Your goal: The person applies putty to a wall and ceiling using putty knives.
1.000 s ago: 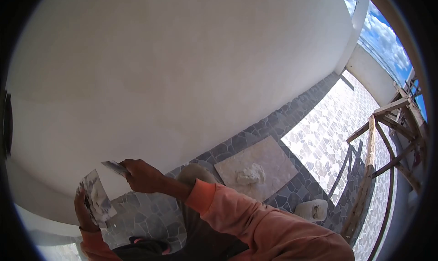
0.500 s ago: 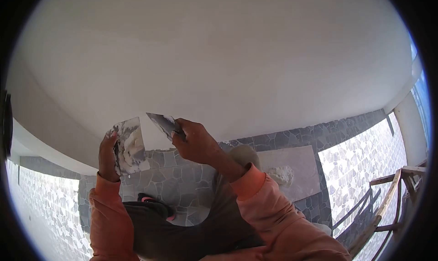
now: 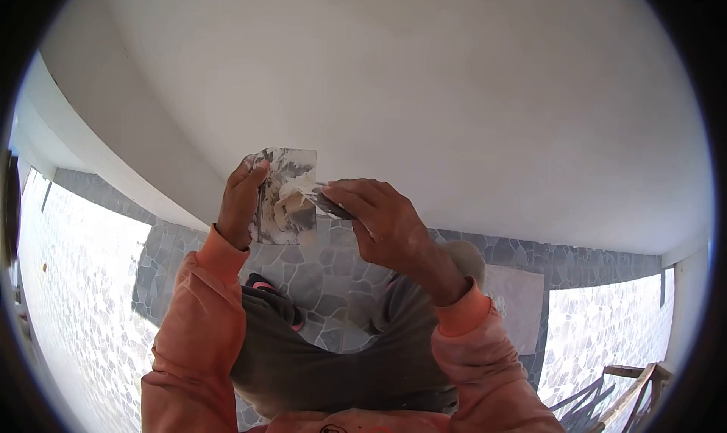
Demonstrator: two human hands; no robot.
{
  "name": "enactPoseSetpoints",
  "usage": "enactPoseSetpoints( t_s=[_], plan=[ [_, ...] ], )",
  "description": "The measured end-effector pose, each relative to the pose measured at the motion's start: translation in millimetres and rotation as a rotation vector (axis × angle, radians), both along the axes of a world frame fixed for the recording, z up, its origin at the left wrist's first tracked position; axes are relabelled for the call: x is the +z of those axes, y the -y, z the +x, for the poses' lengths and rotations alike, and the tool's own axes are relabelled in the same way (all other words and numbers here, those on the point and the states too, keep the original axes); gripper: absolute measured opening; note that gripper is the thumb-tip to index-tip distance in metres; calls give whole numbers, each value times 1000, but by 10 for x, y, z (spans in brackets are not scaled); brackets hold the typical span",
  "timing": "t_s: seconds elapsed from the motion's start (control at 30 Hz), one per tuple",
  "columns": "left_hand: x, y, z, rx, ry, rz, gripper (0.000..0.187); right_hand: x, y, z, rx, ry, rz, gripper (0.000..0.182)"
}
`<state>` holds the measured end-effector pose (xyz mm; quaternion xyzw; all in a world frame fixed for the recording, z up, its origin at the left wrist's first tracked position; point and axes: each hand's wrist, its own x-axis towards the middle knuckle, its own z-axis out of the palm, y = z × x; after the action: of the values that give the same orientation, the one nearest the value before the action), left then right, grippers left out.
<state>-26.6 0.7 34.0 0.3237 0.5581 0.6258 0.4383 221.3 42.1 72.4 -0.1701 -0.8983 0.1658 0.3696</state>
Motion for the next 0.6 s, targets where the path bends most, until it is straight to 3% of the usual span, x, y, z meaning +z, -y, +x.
enactPoseSetpoints(
  t_s=[0.07, 0.17, 0.23, 0.4, 0.47, 0.6],
  plan=[
    [-25, 16, 8, 37, -53, 36, 25, 37, 19, -24, -16, 0, 3, 39],
    [-14, 4, 190, 210, -157, 156, 25, 24, 96, 94, -302, 56, -453, 25],
    [57, -25, 194, 356, -226, 289, 25, 42, 214, 21, -383, -91, -590, 21],
    [204, 36, 263, 423, -311, 437, 29, -268, 343, -128, -478, -303, -1019, 24],
    [219, 69, 339, 402, -310, 458, 30, -456, 352, -241, -373, -596, -1273, 23],
    [289, 193, 475, 362, -351, 459, 30, -344, 400, -372, -312, -934, -1637, 14]
  ],
)
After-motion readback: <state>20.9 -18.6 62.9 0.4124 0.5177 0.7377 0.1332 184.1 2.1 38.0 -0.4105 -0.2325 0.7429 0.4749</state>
